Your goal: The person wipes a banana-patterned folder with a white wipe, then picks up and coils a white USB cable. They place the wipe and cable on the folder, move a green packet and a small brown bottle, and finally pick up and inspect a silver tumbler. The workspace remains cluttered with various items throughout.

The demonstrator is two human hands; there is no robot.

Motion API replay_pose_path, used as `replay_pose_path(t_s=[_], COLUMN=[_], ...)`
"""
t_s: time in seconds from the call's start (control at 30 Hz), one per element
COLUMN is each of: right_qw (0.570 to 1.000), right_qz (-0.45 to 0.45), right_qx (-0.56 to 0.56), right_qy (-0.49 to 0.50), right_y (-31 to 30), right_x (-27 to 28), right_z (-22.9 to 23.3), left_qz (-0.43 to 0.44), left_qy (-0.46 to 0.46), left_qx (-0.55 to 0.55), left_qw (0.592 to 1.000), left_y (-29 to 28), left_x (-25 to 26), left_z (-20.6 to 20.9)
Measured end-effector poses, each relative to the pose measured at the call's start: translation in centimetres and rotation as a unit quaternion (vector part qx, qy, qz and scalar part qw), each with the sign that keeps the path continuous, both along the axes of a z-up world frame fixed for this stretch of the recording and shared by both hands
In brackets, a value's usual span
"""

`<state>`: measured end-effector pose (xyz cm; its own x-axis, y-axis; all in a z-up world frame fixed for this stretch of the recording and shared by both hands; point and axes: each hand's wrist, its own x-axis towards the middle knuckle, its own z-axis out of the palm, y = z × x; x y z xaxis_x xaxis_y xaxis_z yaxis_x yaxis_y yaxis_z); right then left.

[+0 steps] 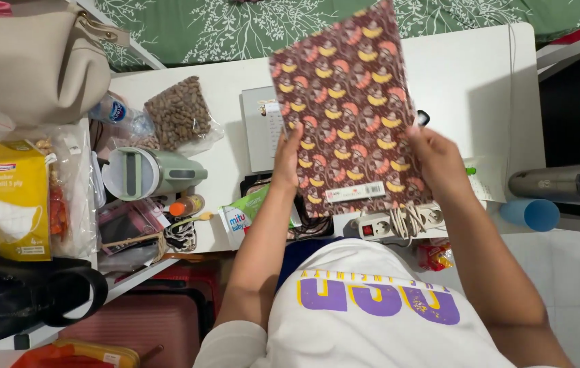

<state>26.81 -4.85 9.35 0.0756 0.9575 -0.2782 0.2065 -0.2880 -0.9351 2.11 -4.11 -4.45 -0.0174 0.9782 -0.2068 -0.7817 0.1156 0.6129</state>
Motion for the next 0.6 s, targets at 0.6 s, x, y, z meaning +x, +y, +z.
replay_pose_path(t_s=[0.6], right_qw=[0.772], right_qz=[0.129], right_qx=[0.530], right_qy=[-0.328], right_y=[-2.9], right_x=[2.0], right_z=[-8.2], left_qz=[-0.031], left_qy=[-0.034], left_qx=[-0.088], left_qw=[0.995], left_y=[3.1], left_x=[-5.2], left_z=[9.7])
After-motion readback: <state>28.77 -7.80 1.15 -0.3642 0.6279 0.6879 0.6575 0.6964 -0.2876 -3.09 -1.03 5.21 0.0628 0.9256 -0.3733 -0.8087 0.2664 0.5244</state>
